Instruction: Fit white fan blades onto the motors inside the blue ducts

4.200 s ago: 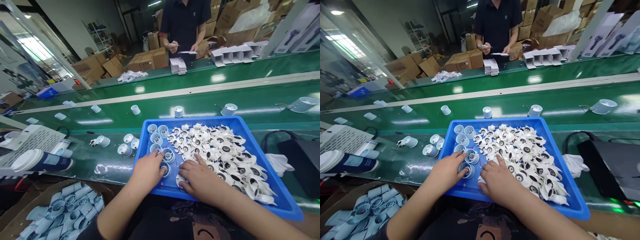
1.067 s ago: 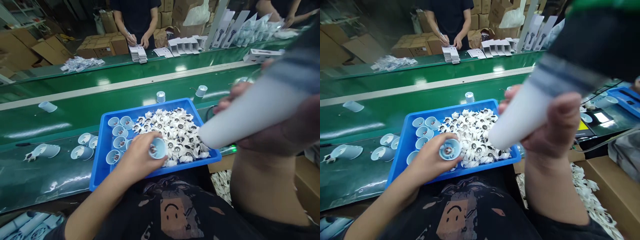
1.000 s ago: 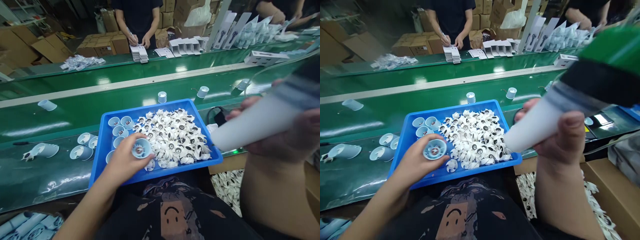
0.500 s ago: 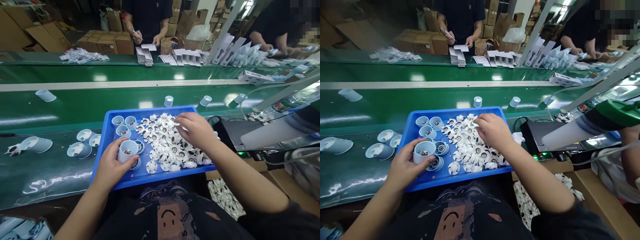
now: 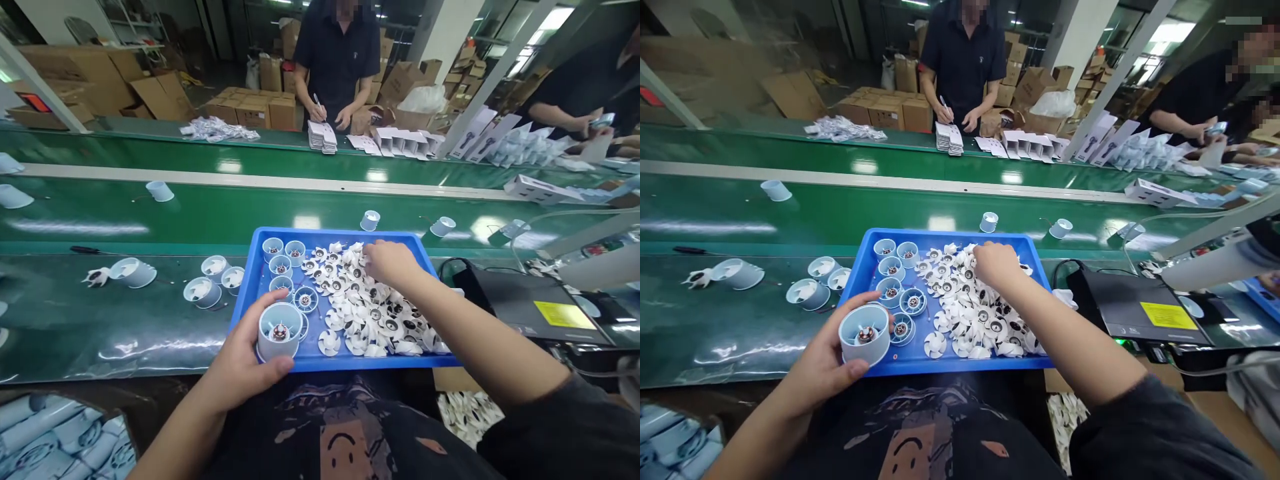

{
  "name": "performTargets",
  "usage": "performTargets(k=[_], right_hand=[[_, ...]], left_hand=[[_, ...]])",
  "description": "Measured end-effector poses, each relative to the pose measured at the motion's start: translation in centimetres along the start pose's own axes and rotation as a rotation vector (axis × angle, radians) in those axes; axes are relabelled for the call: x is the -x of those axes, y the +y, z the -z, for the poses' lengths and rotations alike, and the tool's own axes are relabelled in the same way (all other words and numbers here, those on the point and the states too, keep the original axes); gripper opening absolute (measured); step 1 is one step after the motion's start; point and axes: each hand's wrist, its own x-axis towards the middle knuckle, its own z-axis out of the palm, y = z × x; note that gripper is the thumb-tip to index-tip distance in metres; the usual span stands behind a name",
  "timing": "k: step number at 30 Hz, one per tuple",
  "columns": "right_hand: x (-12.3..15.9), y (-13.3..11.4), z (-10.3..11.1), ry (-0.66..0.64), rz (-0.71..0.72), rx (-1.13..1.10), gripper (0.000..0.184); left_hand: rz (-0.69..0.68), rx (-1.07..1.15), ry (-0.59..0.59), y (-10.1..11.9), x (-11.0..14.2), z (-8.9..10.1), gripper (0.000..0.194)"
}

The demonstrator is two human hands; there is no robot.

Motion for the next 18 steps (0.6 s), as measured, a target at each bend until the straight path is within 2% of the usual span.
performTargets(k=[3, 5, 8, 10, 12, 15, 18], right_hand=[[2.7, -1.4, 0.7, -0.049, 0.104, -0.374, 0.029], [4.6, -2.8, 0.5, -0.101, 0.203, -0.599, 0.036], [6.7, -4.8, 0.0, -0.138, 0.309, -0.823, 0.042], [7.7, -5.8, 0.0, -0.112, 0.352, -0.903, 0.037], [8.3, -6.6, 0.5, 0.003, 0.427, -0.824, 0.026], [8.3, -7.7, 1.0, 0.222, 0.568, -0.482, 0.018], [7.5, -8.6, 1.0, 0.328, 0.627, -0.349, 0.008]], left_hand=[[-0.031, -0.213, -0.034, 0.6, -0.8, -0.4, 0.07], [-0.1, -0.328, -0.029, 1.2, -1.5, -1.1, 0.059], [-0.249, -0.477, -0.021, 2.1, -2.3, -2.2, 0.051], [-0.344, -0.572, -0.011, 2.5, -2.7, -2.7, 0.048], [-0.439, -0.656, 0.01, 2.6, -2.9, -3.1, 0.044], [-0.57, -0.763, 0.062, 2.6, -2.9, -3.5, 0.038], [-0.635, -0.834, 0.135, 2.5, -2.8, -3.8, 0.035]])
